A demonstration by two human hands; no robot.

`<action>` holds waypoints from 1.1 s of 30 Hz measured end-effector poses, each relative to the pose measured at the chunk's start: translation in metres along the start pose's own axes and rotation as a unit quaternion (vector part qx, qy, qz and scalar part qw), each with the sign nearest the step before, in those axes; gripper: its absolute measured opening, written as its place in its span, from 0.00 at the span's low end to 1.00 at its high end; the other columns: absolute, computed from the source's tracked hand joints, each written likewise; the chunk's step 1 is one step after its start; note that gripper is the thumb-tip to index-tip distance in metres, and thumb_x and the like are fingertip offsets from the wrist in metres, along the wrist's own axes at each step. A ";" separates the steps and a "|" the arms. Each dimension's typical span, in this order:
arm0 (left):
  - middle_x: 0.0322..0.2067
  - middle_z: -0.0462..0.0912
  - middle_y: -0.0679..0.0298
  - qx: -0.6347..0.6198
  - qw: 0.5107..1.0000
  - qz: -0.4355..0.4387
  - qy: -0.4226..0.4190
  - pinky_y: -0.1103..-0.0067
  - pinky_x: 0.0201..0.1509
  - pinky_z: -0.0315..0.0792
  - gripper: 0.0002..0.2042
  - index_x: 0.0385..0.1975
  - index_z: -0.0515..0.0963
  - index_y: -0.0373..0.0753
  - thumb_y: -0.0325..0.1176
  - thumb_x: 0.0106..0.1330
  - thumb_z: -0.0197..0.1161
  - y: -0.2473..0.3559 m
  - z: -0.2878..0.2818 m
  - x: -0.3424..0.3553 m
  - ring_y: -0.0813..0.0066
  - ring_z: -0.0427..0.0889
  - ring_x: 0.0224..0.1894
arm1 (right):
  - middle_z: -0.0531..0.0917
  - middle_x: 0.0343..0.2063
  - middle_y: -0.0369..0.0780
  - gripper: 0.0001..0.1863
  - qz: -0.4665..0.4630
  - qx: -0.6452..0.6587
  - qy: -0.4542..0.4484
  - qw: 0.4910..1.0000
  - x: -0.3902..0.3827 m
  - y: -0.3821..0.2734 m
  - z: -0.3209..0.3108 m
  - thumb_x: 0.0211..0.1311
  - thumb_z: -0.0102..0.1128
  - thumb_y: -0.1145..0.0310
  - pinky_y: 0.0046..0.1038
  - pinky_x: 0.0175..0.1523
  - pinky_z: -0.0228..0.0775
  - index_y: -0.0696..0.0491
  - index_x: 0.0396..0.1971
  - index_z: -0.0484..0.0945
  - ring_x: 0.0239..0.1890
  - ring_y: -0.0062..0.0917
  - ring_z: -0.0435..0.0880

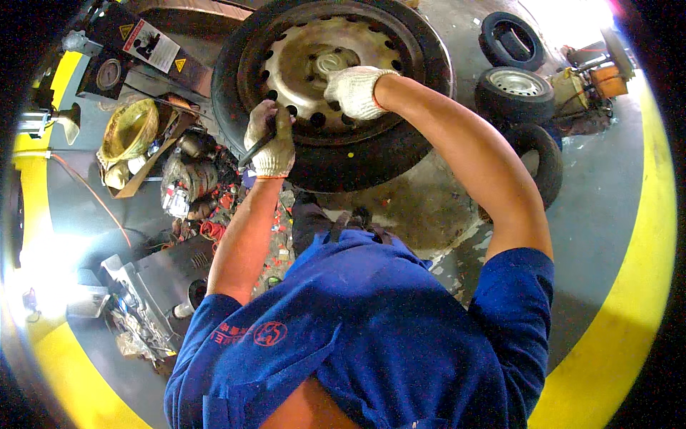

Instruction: The person uses a red-handled tool to repeatedly pry and scrape the bead of a tire mounted on a rim. They then remove the tire from the machine and place it on the floor.

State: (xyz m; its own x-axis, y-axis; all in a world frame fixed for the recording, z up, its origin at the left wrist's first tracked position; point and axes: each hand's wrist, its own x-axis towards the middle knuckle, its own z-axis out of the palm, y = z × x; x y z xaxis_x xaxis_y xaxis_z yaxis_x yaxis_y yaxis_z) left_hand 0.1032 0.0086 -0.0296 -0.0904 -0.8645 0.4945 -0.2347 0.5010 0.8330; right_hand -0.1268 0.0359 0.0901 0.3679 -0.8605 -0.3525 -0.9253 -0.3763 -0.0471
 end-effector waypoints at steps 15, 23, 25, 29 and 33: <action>0.33 0.84 0.55 0.048 0.999 0.004 -0.014 0.67 0.43 0.78 0.10 0.43 0.80 0.37 0.34 0.66 0.67 0.017 -0.007 0.004 0.56 0.85 0.35 | 0.80 0.49 0.48 0.17 0.029 0.030 -0.004 0.999 -0.009 -0.010 -0.005 0.62 0.60 0.63 0.45 0.56 0.76 0.52 0.50 0.80 0.52 0.48 0.83; 0.34 0.85 0.56 -0.016 0.999 -0.030 -0.038 0.70 0.42 0.80 0.11 0.47 0.79 0.35 0.30 0.68 0.66 0.008 -0.005 -0.001 0.65 0.87 0.34 | 0.84 0.51 0.51 0.17 0.083 0.108 0.004 0.991 -0.010 -0.003 0.002 0.65 0.53 0.62 0.45 0.58 0.75 0.52 0.49 0.83 0.55 0.45 0.83; 0.35 0.86 0.56 -0.053 0.995 -0.064 -0.052 0.73 0.40 0.80 0.10 0.46 0.78 0.35 0.30 0.70 0.65 0.018 -0.006 0.000 0.70 0.87 0.31 | 0.85 0.49 0.50 0.18 0.031 0.113 0.002 0.993 -0.009 0.009 0.007 0.66 0.53 0.61 0.46 0.56 0.75 0.52 0.49 0.82 0.54 0.46 0.84; 0.37 0.84 0.58 -0.002 0.998 -0.009 -0.058 0.77 0.42 0.81 0.08 0.49 0.76 0.31 0.27 0.74 0.62 0.012 -0.010 0.000 0.73 0.86 0.33 | 0.87 0.45 0.48 0.16 0.170 0.054 0.027 0.984 -0.008 -0.013 0.003 0.66 0.54 0.61 0.48 0.53 0.77 0.51 0.47 0.82 0.49 0.47 0.86; 0.33 0.84 0.58 -0.028 0.998 -0.038 -0.047 0.73 0.41 0.80 0.09 0.46 0.77 0.34 0.29 0.70 0.64 0.022 -0.005 0.000 0.70 0.86 0.31 | 0.86 0.45 0.49 0.16 0.003 0.011 0.066 0.998 -0.006 0.008 0.026 0.66 0.54 0.62 0.46 0.53 0.78 0.51 0.48 0.82 0.50 0.47 0.86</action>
State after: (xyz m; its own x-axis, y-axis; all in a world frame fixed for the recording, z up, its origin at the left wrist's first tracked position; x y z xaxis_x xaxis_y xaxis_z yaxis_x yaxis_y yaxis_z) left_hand 0.1029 0.0193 -0.0101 -0.1663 -0.8984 0.4065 -0.1903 0.4337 0.8807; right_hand -0.1390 0.0470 0.0671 0.3701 -0.9011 -0.2259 -0.9287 -0.3648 -0.0664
